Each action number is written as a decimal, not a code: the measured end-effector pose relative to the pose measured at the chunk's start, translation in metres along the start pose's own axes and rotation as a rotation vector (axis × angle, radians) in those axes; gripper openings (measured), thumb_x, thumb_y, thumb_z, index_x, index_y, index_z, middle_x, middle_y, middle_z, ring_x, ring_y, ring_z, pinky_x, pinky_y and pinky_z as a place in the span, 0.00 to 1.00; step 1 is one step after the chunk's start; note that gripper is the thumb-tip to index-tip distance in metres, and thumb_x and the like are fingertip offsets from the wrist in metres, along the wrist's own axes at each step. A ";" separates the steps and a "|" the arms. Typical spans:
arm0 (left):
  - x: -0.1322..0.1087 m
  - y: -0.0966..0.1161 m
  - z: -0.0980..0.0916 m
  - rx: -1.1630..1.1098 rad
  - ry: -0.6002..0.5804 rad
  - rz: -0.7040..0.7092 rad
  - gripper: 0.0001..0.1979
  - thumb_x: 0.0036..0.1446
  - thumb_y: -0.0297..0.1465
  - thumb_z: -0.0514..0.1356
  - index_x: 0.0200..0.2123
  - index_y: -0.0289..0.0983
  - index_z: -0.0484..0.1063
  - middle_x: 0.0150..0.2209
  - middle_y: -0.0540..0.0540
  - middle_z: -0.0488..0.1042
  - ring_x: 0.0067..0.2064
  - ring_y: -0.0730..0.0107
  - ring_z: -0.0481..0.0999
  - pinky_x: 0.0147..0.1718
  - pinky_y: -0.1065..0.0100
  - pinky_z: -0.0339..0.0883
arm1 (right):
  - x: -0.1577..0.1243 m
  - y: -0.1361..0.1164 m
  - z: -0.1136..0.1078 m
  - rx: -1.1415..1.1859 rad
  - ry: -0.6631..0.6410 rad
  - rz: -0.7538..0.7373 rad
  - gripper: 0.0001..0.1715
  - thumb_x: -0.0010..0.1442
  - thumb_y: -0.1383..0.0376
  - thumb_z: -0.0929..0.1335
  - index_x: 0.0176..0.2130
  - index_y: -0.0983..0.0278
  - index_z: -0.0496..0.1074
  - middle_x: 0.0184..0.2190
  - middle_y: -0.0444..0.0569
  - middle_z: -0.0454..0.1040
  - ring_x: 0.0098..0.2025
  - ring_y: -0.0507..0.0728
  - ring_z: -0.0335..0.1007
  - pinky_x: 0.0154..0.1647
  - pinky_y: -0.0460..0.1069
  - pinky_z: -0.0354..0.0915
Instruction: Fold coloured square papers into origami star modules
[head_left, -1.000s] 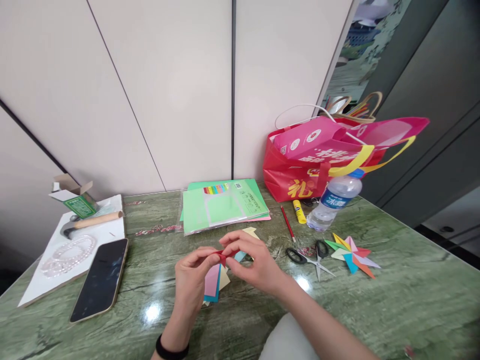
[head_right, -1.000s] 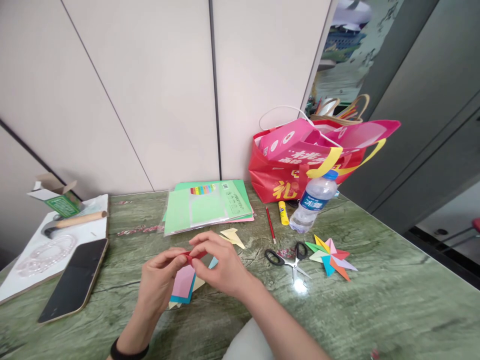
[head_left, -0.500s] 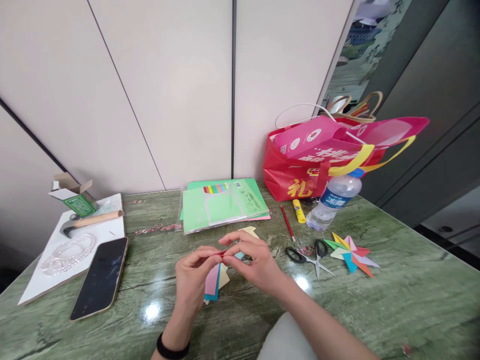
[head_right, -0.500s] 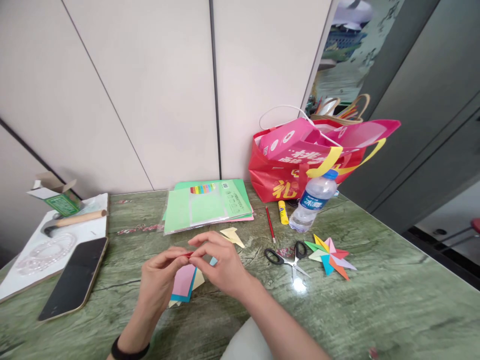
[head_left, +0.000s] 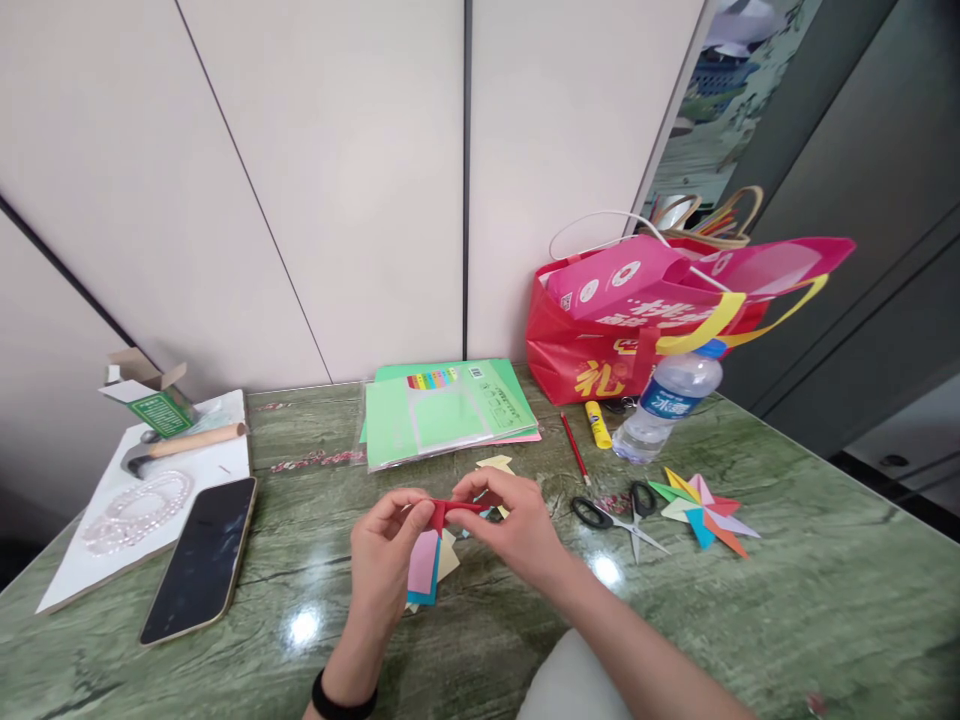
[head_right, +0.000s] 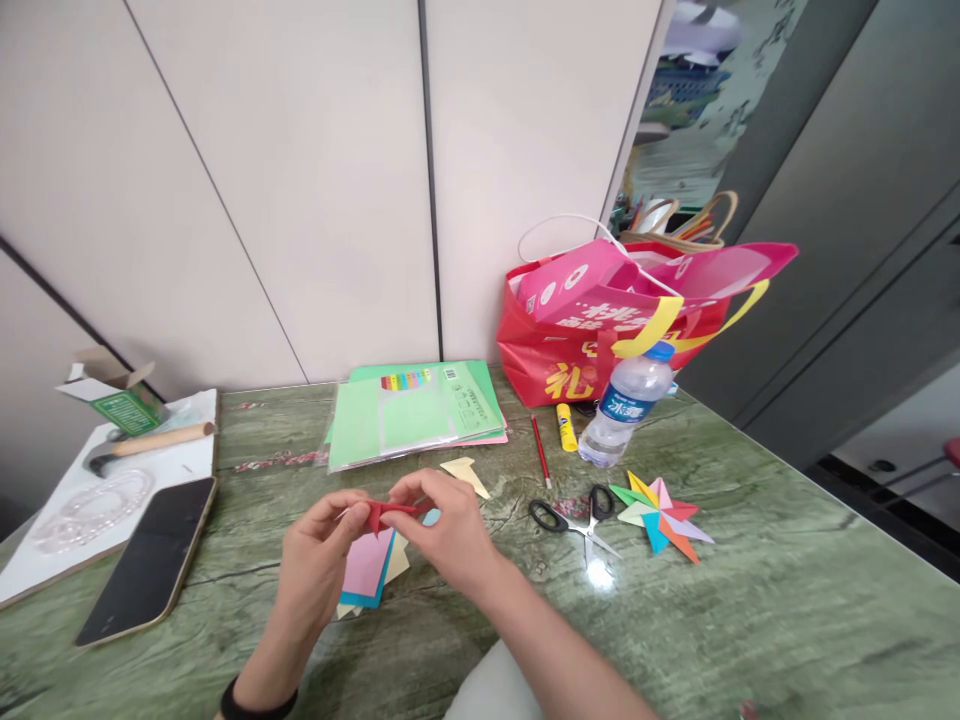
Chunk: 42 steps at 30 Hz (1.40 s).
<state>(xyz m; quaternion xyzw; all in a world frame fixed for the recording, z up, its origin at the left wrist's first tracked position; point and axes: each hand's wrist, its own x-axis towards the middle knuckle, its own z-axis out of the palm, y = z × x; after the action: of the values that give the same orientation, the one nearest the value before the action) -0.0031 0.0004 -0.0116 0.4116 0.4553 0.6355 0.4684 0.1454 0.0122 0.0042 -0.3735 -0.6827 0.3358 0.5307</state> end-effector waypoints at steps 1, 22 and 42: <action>0.000 0.000 0.000 0.005 -0.013 -0.025 0.06 0.42 0.31 0.66 0.26 0.35 0.75 0.26 0.49 0.74 0.28 0.73 0.72 0.28 0.73 0.67 | 0.000 0.000 0.000 -0.006 0.002 -0.001 0.04 0.49 0.66 0.70 0.29 0.64 0.70 0.25 0.45 0.73 0.27 0.51 0.69 0.28 0.44 0.68; -0.002 0.006 0.006 0.278 -0.187 -0.122 0.18 0.39 0.28 0.64 0.36 0.38 0.64 0.14 0.60 0.66 0.15 0.74 0.68 0.15 0.73 0.62 | 0.003 0.012 -0.002 0.116 -0.334 0.381 0.07 0.50 0.63 0.68 0.28 0.66 0.73 0.23 0.44 0.73 0.22 0.49 0.64 0.22 0.43 0.58; -0.002 0.009 0.003 0.150 -0.192 -0.291 0.12 0.37 0.31 0.68 0.26 0.32 0.71 0.18 0.47 0.76 0.21 0.67 0.76 0.21 0.70 0.71 | 0.006 0.023 0.000 0.127 -0.219 0.380 0.08 0.50 0.63 0.67 0.26 0.67 0.71 0.23 0.44 0.71 0.24 0.50 0.63 0.27 0.45 0.60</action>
<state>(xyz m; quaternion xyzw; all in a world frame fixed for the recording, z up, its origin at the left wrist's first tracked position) -0.0018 -0.0025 -0.0024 0.4340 0.5091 0.4833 0.5647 0.1477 0.0289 -0.0123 -0.4224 -0.6311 0.5106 0.4032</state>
